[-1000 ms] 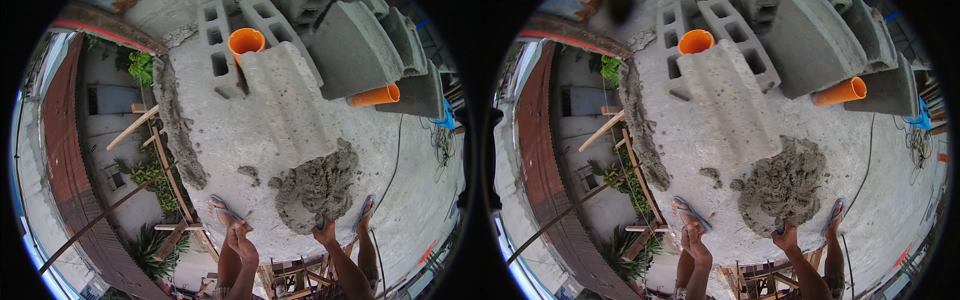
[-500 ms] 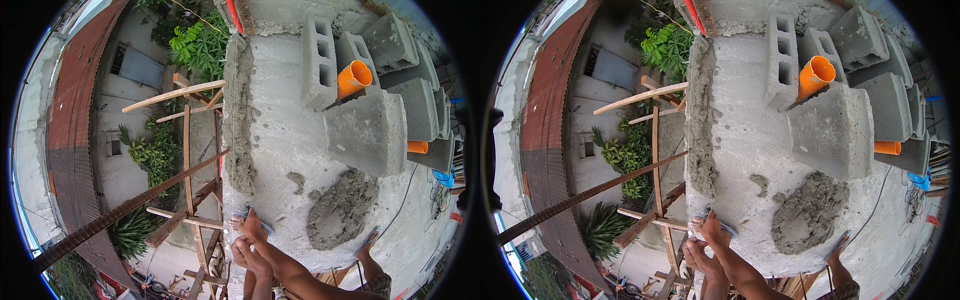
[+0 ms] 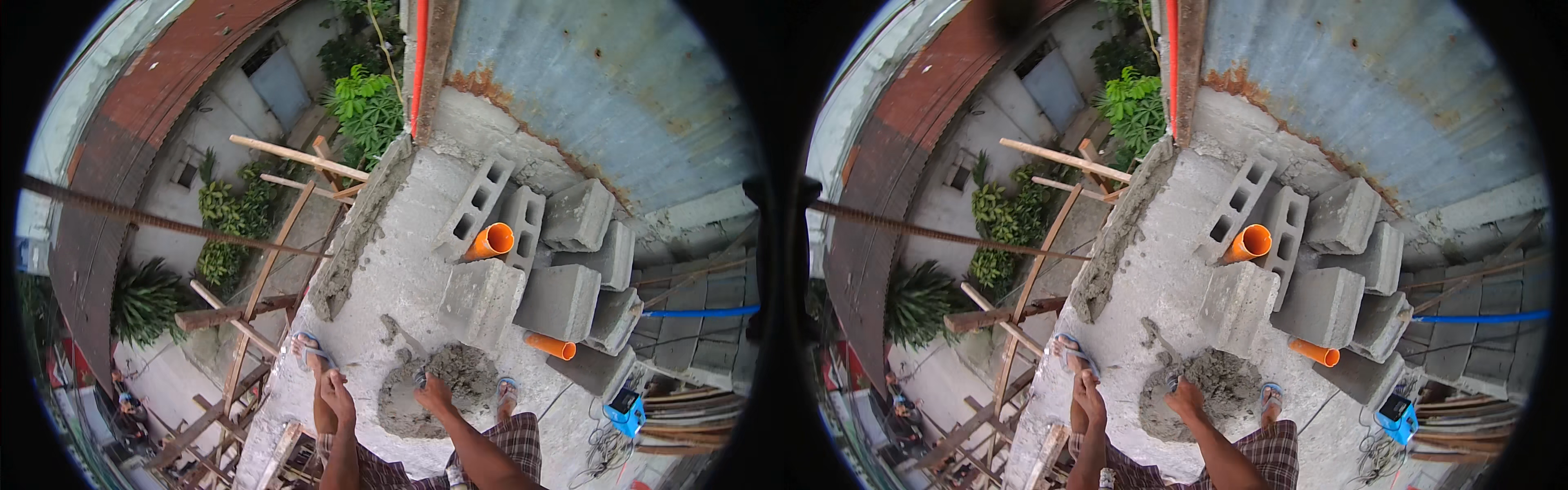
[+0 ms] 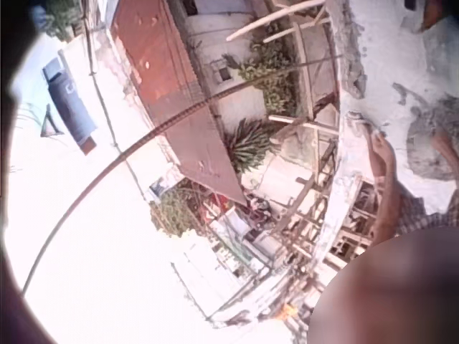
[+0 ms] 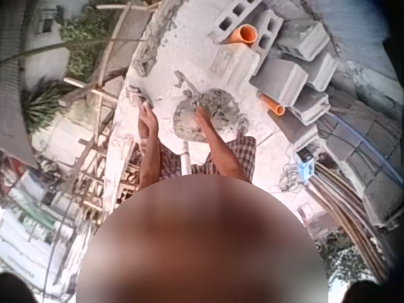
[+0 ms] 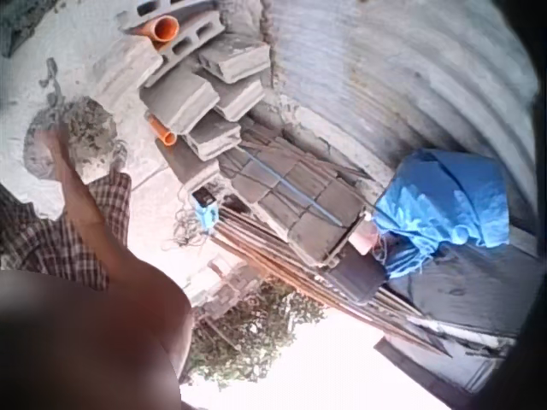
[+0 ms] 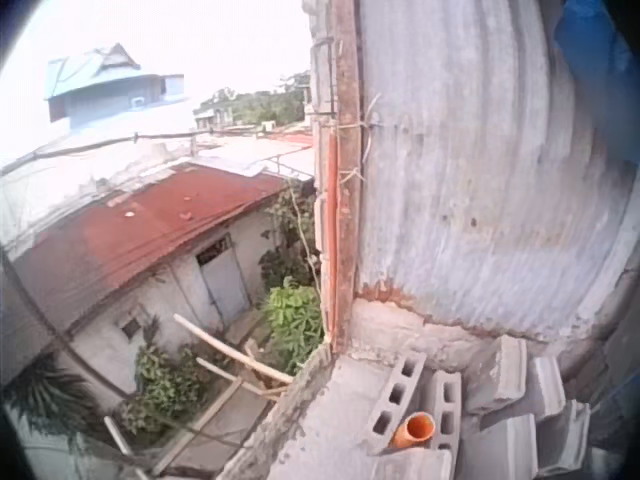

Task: The person scoops wet cement with a trowel and spreads it along a concrete beam on a rooftop construction site. They repeatedly smooth the surface and adjust the cement placement while moving along the beam.

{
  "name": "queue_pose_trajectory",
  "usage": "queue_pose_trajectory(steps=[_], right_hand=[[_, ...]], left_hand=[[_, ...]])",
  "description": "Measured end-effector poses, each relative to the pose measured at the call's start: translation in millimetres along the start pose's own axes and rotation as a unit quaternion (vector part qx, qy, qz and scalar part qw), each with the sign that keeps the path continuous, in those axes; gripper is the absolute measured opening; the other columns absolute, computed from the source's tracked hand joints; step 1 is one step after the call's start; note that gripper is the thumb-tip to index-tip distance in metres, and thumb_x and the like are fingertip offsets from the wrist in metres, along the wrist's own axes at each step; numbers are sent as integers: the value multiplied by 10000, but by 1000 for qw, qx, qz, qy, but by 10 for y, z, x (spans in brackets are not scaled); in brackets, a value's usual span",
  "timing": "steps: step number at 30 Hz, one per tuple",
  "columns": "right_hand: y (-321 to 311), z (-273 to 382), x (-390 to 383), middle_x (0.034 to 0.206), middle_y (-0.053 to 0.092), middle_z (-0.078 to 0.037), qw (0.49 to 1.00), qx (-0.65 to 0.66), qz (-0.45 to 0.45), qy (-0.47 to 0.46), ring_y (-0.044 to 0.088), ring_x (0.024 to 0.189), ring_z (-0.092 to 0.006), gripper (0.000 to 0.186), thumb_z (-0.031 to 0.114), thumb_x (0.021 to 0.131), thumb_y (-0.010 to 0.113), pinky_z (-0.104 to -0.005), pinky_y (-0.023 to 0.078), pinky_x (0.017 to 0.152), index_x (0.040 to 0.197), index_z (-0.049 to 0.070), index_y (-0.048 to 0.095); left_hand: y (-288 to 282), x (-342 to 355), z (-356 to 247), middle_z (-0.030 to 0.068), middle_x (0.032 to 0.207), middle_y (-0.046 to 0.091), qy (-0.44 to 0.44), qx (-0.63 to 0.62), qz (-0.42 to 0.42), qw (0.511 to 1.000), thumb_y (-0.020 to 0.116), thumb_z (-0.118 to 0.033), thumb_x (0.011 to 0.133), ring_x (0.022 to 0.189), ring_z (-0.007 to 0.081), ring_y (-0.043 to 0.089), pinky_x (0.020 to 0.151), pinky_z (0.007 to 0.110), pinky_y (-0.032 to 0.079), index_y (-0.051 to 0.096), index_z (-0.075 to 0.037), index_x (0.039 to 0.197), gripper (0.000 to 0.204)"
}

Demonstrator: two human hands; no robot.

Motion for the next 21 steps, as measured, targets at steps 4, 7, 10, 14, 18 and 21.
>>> queue_pose_trajectory(steps=[4,7,10,14,18,21], right_hand=[[-579,-855,-6,1019,663,-220,987,-91,40,-126,633,976,-394,527,248,718,642,-471,509,805,1180,10,550],[-860,-1535,19,997,667,-224,968,-189,45,-156,641,955,-396,517,244,698,651,-469,513,821,1165,39,568],[-968,-2252,334,958,668,-237,955,-268,62,-110,649,922,-406,493,239,685,670,-470,518,819,1133,54,579],[-936,-2963,1074,881,667,-255,947,-306,-26,-97,657,874,-416,403,197,677,693,-487,528,778,1030,35,584],[-386,-3341,1699,833,658,-270,937,-334,-39,-95,664,847,-396,455,171,673,710,-472,542,737,1073,-15,598],[496,-3244,1830,855,668,-241,927,-307,80,-199,659,837,-400,458,174,670,731,-442,538,752,1053,-42,603]], left_hand=[[-151,-1492,-359,49,829,610,-76,-5,6,997,541,-241,983,771,119,572,720,262,466,620,25,997,278],[-32,-2274,-222,46,844,620,-142,9,57,988,561,-267,975,791,114,584,735,261,472,622,26,1013,302],[165,-2621,187,57,856,637,-196,-2,97,976,591,-293,957,797,120,607,735,266,487,626,15,1035,319],[177,-3008,817,97,878,664,-224,69,121,965,600,-297,949,798,146,621,736,278,494,633,1,1063,321],[72,-3023,1602,115,892,667,-301,66,45,950,593,-291,951,818,158,629,740,298,504,631,6,1039,311],[212,-2718,1800,122,891,663,-214,19,-31,976,592,-266,950,825,167,633,746,300,504,619,12,1056,299]])
Point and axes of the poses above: each hand's wrist, its own x-axis towards the middle knuckle, its own y-axis out of the palm, z = x × y, the point moved 7 cm from there along x, towards the middle knuckle
